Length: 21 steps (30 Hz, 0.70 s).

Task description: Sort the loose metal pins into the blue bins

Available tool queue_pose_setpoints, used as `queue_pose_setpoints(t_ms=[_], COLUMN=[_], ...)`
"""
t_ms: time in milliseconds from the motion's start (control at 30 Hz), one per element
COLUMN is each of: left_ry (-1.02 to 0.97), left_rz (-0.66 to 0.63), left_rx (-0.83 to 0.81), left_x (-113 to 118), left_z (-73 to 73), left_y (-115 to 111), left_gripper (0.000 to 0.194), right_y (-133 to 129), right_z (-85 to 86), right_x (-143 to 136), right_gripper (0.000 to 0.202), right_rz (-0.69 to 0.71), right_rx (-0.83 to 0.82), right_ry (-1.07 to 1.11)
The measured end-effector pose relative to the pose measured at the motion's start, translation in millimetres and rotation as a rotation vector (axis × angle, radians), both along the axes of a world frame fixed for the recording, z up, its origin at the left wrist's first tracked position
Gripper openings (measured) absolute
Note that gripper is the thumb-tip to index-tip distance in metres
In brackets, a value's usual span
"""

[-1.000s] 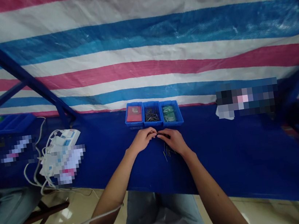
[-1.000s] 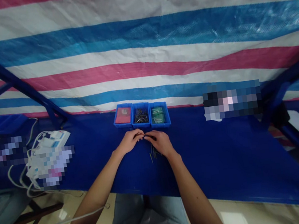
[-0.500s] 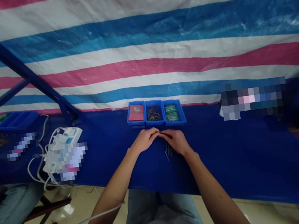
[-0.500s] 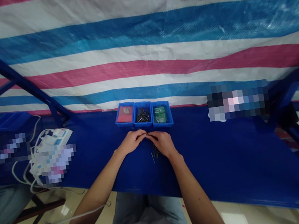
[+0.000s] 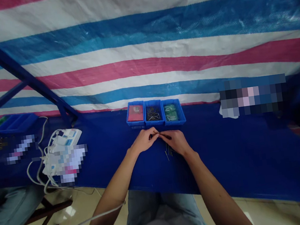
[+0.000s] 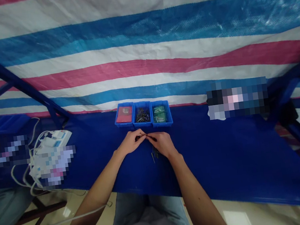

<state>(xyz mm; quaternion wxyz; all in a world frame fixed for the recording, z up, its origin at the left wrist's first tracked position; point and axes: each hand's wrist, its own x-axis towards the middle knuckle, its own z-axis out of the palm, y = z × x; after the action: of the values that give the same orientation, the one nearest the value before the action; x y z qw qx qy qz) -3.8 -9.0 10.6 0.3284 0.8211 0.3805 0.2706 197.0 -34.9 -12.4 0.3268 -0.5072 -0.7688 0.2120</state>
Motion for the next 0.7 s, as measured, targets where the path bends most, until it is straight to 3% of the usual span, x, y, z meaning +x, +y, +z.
queue_pose_setpoints(t_ms=[467, 700], left_ry=[-0.098, -0.138], left_rz=[0.06, 0.062], left_rx=[-0.063, -0.084], left_x=[-2.2, -3.1], left_z=[-10.8, -8.7], left_y=[6.7, 8.4], left_gripper=[0.018, 0.017], right_y=[0.0, -1.8], right_z=[0.0, 3.3], right_x=[-1.0, -4.3], right_gripper=[0.028, 0.028], right_rz=[-0.046, -0.077], right_rx=[0.025, 0.094], right_ry=[0.081, 0.008])
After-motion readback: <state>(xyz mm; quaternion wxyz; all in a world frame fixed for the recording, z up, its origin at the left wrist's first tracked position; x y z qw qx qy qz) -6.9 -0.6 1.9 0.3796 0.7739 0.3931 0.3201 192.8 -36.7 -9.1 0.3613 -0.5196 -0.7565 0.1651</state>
